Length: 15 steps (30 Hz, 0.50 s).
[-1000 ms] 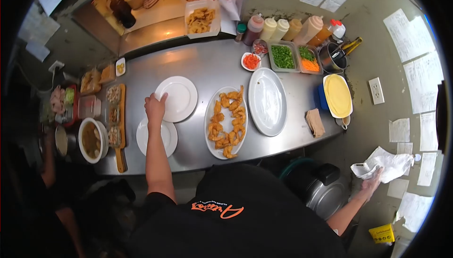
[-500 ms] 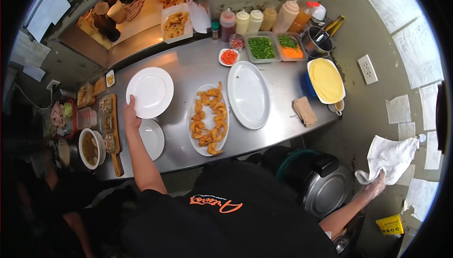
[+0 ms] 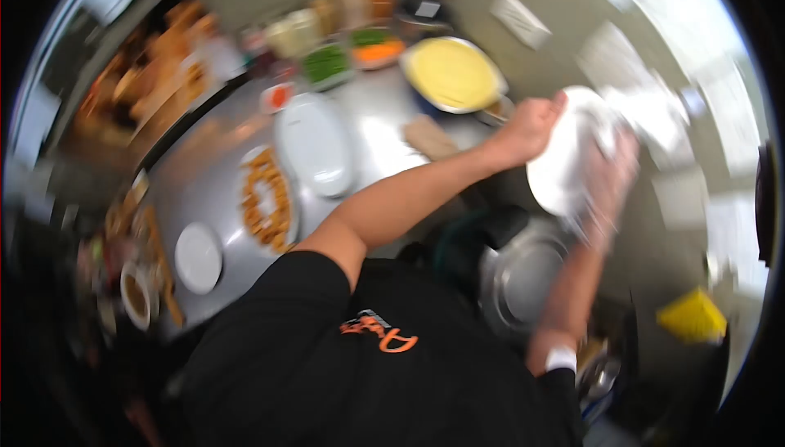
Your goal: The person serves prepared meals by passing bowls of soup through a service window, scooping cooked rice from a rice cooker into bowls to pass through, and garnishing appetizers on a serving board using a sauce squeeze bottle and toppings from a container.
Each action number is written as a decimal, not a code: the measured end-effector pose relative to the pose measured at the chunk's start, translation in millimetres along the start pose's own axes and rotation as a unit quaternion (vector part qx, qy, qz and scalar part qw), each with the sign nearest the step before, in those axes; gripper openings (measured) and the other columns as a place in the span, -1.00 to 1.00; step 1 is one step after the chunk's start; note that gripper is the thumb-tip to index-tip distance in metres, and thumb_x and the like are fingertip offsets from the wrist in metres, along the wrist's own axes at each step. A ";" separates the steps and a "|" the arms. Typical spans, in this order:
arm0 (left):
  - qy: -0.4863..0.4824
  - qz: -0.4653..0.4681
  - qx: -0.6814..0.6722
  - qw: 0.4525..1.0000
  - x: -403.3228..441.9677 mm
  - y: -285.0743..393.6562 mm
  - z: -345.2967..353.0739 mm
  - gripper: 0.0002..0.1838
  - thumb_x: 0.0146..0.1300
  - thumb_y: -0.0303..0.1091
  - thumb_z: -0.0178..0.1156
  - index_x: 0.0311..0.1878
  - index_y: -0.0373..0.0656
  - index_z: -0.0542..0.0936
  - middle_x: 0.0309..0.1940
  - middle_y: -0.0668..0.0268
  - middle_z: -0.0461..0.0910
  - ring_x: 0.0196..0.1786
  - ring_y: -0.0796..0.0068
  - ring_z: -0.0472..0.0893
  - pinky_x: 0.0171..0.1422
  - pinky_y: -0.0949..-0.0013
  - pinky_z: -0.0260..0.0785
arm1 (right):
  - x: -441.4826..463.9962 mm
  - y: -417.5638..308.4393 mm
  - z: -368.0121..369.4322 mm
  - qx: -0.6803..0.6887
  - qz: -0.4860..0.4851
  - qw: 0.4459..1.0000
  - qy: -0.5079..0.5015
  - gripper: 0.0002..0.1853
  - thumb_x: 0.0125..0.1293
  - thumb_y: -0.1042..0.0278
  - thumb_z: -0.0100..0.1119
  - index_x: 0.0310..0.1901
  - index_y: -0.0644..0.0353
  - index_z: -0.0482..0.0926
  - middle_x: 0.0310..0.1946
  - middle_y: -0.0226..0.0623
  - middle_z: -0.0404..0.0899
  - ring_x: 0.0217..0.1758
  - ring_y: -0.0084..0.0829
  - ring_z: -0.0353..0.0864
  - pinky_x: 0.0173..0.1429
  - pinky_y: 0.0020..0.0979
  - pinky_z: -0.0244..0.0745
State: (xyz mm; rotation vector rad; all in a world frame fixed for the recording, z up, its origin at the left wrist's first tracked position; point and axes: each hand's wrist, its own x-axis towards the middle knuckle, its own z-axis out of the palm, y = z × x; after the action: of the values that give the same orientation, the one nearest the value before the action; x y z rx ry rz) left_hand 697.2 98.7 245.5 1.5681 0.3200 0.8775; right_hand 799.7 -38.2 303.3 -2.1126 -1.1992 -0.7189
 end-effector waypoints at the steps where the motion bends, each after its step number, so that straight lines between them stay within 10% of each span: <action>1: 0.023 0.022 -0.034 0.999 9.3 -5.7 35.3 -0.28 0.61 0.10 -0.17 -0.59 -0.28 0.44 -0.72 0.13 0.40 -0.56 0.44 0.28 -0.42 0.17 0.25 | -3.1 15.1 12.8 -0.027 -0.067 0.996 0.047 -0.59 0.24 0.35 0.34 0.11 0.30 0.60 -0.15 -0.05 0.61 -0.05 -0.08 0.60 0.13 -0.17 0.51; 6: 0.007 -0.032 -0.130 0.991 34.7 -13.2 60.8 -0.32 0.62 0.08 -0.16 -0.44 -0.31 0.59 -0.66 0.30 0.48 -0.55 0.54 0.35 -0.45 0.26 0.26 | -28.2 76.1 -7.7 0.050 -0.058 0.983 -0.168 -0.46 -0.01 0.48 0.39 0.10 0.26 0.58 -0.24 -0.12 0.58 -0.04 -0.11 0.61 0.13 -0.17 0.52; 10: -0.059 -0.056 -0.049 0.995 28.7 -28.1 76.1 -0.31 0.60 0.13 -0.14 -0.29 -0.37 0.65 -0.47 0.32 0.62 -0.43 0.60 0.47 -0.31 0.38 0.39 | -24.2 73.4 10.1 0.171 0.095 0.980 -0.023 -0.61 0.09 0.59 0.24 0.02 0.25 0.61 -0.14 0.00 0.67 0.05 0.00 0.63 0.19 -0.11 0.50; 14: -0.066 -0.092 -0.158 0.981 37.0 -15.2 57.7 -0.28 0.57 0.18 -0.11 -0.15 -0.41 0.68 -0.46 0.33 0.59 -0.47 0.61 0.39 -0.39 0.39 0.32 | -48.4 76.3 15.3 0.157 -0.144 0.973 -0.092 -0.57 0.09 0.40 0.33 0.04 0.25 0.61 -0.05 -0.03 0.69 0.03 -0.04 0.69 0.15 -0.15 0.59; 15: -0.057 -0.105 -0.125 0.985 36.9 -23.6 58.6 -0.28 0.57 0.18 -0.11 -0.20 -0.41 0.67 -0.47 0.34 0.58 -0.48 0.61 0.39 -0.39 0.38 0.33 | -40.6 82.2 12.6 0.084 -0.072 0.989 -0.099 -0.57 0.09 0.41 0.32 0.05 0.26 0.61 -0.07 -0.05 0.70 0.00 -0.07 0.70 0.10 -0.18 0.61</action>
State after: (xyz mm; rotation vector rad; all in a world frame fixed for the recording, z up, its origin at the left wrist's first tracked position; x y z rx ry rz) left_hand 768.8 85.3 238.4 1.3182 0.2752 0.6361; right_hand 855.9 -85.7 247.3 -2.0084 -1.4791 -0.4585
